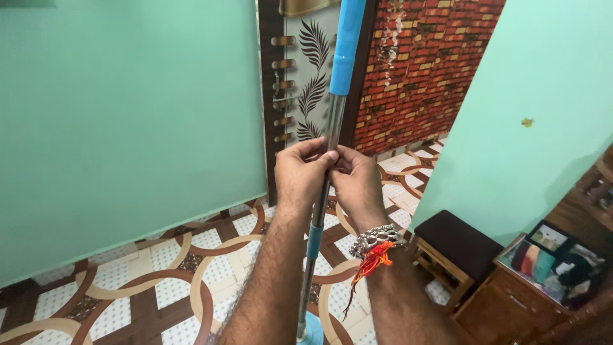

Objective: The person folds a pair of pants, places them on a bed, and then assembles a blue mop handle by sliding a plastic sleeve along the metal pole and connecting parts.

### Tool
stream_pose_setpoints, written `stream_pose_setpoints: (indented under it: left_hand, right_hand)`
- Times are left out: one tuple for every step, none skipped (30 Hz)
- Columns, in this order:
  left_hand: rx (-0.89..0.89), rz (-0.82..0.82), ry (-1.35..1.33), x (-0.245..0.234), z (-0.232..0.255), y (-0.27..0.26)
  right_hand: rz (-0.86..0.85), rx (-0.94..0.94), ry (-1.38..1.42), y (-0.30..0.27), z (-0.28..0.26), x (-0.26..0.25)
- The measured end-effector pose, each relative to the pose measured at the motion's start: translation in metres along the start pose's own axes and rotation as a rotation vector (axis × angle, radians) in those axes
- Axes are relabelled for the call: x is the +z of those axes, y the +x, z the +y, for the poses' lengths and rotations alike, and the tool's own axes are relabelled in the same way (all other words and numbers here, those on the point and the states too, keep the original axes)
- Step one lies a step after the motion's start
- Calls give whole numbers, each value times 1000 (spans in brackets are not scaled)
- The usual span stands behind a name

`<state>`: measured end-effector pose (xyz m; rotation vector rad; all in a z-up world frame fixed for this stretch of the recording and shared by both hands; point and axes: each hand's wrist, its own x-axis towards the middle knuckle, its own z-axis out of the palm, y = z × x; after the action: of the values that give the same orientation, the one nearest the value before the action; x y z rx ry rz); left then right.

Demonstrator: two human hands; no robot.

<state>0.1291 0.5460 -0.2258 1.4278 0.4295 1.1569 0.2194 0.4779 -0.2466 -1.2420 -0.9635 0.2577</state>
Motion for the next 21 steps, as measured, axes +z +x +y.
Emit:
stream_pose_setpoints:
  left_hand:
    - [-4,7,27,1,-2,3]
    - [-7,16,56,3,-4,7]
    - [-11,25,85,5,-6,10]
    - [-29,17,60,7,-8,14]
    - [-46,8,35,8,-11,19]
    - [-62,0,8,12,-13,26]
    - [-42,16,35,16,-15,34]
    - [-24,33,64,19,-18,40]
    - [-6,50,93,23,-21,45]
    - [-5,56,104,26,-25,50]
    - [-4,62,116,30,-29,55]
    - [-2,64,126,35,-32,60]
    - [-11,70,119,40,-35,64]
    - [-18,77,111,45,-37,69]
    - [-26,84,102,50,-39,74]
    - [-25,95,107,54,-42,76]
    - [-24,106,112,58,-45,78]
    - [-23,115,117,63,-47,81]
    - [-49,124,121,67,-50,83]
    - [-72,130,124,71,-52,84]
    - [-96,137,127,75,-54,86]
  right_hand:
    - [-3,20,8,5,3,-1]
    - [-1,41,17,10,6,-2]
    - [2,61,26,16,8,-2]
    - [5,84,33,22,10,-2]
    - [4,115,8,27,12,-3]
    - [3,143,-18,35,14,-5]
    - [1,171,-45,44,15,-7]
    - [-14,153,-51,52,18,-10]
    - [-28,134,-58,61,21,-14]
    - [-41,117,-64,68,25,-17]
    - [-49,117,-50,74,30,-20]
    - [-54,116,-37,80,35,-24]
    - [-58,116,-25,86,39,-28]
    - [-58,99,-21,93,42,-31]
    - [-57,83,-18,99,46,-34]
    - [-58,72,-14,102,50,-37]
    - [-71,76,-13,104,54,-40]
    - [-80,82,-11,107,57,-45]
    - [-90,87,-10,110,59,-49]
    - [-92,96,-16,113,61,-53]
    - [-94,105,-22,116,63,-56]
